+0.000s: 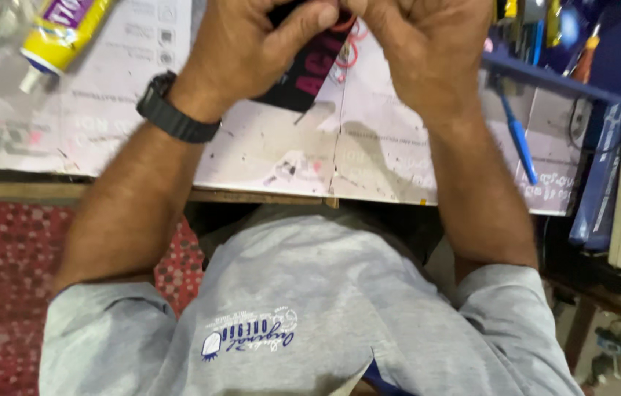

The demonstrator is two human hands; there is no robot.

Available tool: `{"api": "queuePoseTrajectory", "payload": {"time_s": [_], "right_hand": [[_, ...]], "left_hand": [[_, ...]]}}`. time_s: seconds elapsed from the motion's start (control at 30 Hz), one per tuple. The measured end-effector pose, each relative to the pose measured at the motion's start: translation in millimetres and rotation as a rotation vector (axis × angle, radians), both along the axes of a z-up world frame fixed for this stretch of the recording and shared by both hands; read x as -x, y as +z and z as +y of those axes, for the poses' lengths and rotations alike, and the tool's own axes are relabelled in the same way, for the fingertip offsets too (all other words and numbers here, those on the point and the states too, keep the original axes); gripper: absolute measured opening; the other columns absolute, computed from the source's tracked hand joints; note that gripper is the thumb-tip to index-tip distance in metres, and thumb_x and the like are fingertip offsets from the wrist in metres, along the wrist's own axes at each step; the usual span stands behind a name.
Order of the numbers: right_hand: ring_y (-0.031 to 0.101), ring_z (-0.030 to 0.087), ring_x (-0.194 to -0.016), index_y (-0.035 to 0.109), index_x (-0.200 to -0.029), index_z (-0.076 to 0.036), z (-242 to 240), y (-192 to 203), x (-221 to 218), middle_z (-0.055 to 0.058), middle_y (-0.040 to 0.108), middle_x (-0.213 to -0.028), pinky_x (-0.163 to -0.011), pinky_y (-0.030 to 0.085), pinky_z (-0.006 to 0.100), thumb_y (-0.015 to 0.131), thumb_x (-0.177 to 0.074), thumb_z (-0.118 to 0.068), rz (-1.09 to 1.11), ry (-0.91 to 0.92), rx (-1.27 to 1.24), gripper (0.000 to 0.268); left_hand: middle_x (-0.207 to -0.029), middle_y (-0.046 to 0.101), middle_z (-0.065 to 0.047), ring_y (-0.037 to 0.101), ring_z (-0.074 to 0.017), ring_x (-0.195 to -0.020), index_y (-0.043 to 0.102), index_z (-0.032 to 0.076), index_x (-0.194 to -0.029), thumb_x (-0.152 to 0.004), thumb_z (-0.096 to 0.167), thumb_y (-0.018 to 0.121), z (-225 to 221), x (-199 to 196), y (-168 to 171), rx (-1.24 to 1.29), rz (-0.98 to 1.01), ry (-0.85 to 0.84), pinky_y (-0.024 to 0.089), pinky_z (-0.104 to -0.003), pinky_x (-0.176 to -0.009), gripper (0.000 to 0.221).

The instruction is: The person applies adhesive and places a back cover onto a mobile phone, securing it with rubber bands.

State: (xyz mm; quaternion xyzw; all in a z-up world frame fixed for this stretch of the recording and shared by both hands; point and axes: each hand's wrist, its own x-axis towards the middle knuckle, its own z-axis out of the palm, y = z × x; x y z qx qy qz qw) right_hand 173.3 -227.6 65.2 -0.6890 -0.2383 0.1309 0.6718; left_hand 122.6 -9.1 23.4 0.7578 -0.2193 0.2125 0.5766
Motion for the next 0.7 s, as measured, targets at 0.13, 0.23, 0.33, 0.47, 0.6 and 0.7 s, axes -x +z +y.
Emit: {"api": "queuePoseTrajectory", "payload": {"time_s": [0.13, 0.23, 0.33, 0.47, 0.6, 0.7], "right_hand": [[0.046, 0.005, -0.040, 0.071, -0.109, -0.010, 11, 21, 0, 0.013, 0.071, -0.070, -0.039, 0.032, 0.020, 0.066, -0.096, -0.008, 0.505, 0.162, -0.306, 0.014], [0.044, 0.007, -0.042, 0.064, -0.104, -0.002, 19, 4, 1, 0.013, 0.068, -0.072, -0.038, 0.030, 0.022, 0.070, -0.101, -0.006, 0.629, 0.250, -0.125, 0.008], [0.048, 0.010, -0.047, 0.065, -0.101, 0.003, 18, -17, 1, 0.014, 0.069, -0.077, -0.041, 0.032, 0.023, 0.072, -0.104, -0.014, 0.539, 0.285, -0.053, 0.018], [0.051, 0.009, -0.051, 0.071, -0.108, 0.006, 15, -25, -5, 0.013, 0.071, -0.078, -0.045, 0.037, 0.022, 0.072, -0.104, -0.020, 0.444, 0.212, -0.117, 0.027], [0.060, 0.006, -0.064, 0.071, -0.123, 0.006, 5, -17, -13, 0.011, 0.076, -0.089, -0.052, 0.041, 0.021, 0.074, -0.105, -0.017, 0.072, -0.017, -0.039, 0.030], [0.064, 0.004, -0.071, 0.069, -0.126, 0.006, 8, -16, -18, 0.009, 0.078, -0.097, -0.053, 0.045, 0.019, 0.079, -0.100, -0.012, -0.062, -0.138, 0.039, 0.034]], "left_hand": [[-0.087, 0.070, -0.006, 0.063, -0.0150, -0.069, 0.072, 0.004, -0.104, -0.109, 0.004, 0.076, 3, -6, -5, 0.066, 0.006, 0.050, 0.048, -0.030, -0.063, 0.007], [-0.089, 0.069, -0.010, 0.064, -0.0225, -0.080, 0.073, 0.004, -0.099, -0.106, 0.007, 0.080, 6, -3, -4, -0.080, -0.149, 0.249, 0.049, -0.035, -0.069, 0.010], [-0.088, 0.063, -0.011, 0.064, -0.0225, -0.075, 0.075, 0.005, -0.101, -0.099, 0.007, 0.080, 0, -3, -6, -0.036, -0.040, 0.186, 0.047, -0.036, -0.064, 0.005], [-0.096, 0.069, -0.009, 0.066, -0.0220, -0.086, 0.075, 0.004, -0.107, -0.099, 0.007, 0.075, 2, -5, -5, 0.005, -0.016, 0.168, 0.052, -0.036, -0.076, 0.008], [-0.112, 0.071, -0.009, 0.068, -0.0190, -0.103, 0.070, 0.004, -0.125, -0.105, 0.006, 0.070, 9, -2, -9, 0.122, -0.009, 0.147, 0.056, -0.030, -0.092, 0.020], [-0.133, 0.061, -0.017, 0.061, -0.0227, -0.123, 0.048, 0.003, -0.145, -0.106, 0.000, 0.067, 9, -5, -14, 0.254, 0.002, 0.096, 0.051, -0.033, -0.110, 0.044]]}}
